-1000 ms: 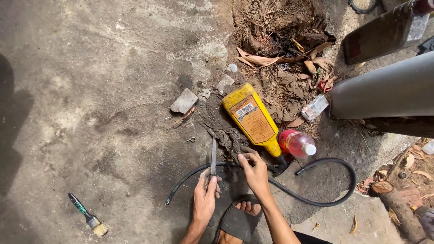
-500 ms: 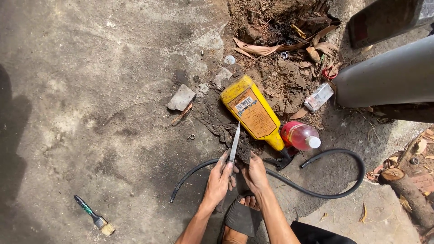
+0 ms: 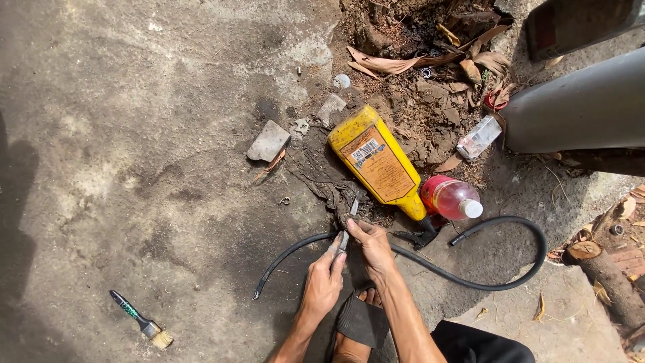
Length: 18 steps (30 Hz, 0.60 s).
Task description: Sharpening a metal blade by rubbing it against a sharpening stone while sitting on the ground.
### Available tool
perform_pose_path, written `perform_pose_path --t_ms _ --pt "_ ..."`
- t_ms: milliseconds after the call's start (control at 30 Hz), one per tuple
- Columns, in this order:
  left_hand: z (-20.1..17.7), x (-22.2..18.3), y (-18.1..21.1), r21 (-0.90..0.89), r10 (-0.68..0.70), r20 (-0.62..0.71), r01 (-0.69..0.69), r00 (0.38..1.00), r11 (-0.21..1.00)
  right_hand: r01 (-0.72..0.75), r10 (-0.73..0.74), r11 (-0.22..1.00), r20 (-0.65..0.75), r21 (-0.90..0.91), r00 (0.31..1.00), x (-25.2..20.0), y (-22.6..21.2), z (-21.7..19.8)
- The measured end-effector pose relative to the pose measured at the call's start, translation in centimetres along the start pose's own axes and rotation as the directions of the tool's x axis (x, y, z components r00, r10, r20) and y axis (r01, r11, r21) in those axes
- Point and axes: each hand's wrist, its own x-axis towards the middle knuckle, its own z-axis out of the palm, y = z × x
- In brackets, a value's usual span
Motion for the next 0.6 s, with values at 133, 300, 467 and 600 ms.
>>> perform_pose_path --t_ms 133,300,467,600 --pt "-2.0 -2.1 1.8 -0.046 0.028 0.065 -0.025 0.997 0.999 -0.078 0.081 0.996 -0.094 0.036 0.992 -0.3 -0.9 0.2" --pt "-5.1 -5.3 2.1 -0.043 -0.180 0.155 0.188 0.971 0.981 -0.099 0.103 0.994 -0.093 0.046 0.990 0.3 -0.3 0.3" --pt "-6.8 -11.1 -4.3 0.027 -0.540 0.155 0.543 0.827 0.839 0.083 -0.069 0.986 -0.101 0.143 0.992 2.1 -3.3 -2.8" --pt "-6.6 -6.4 -0.3 -0.493 -0.227 0.214 0.306 0.950 0.815 0.085 -0.085 0.994 0.001 -0.065 0.996 0.8 -1.8 -2.0"
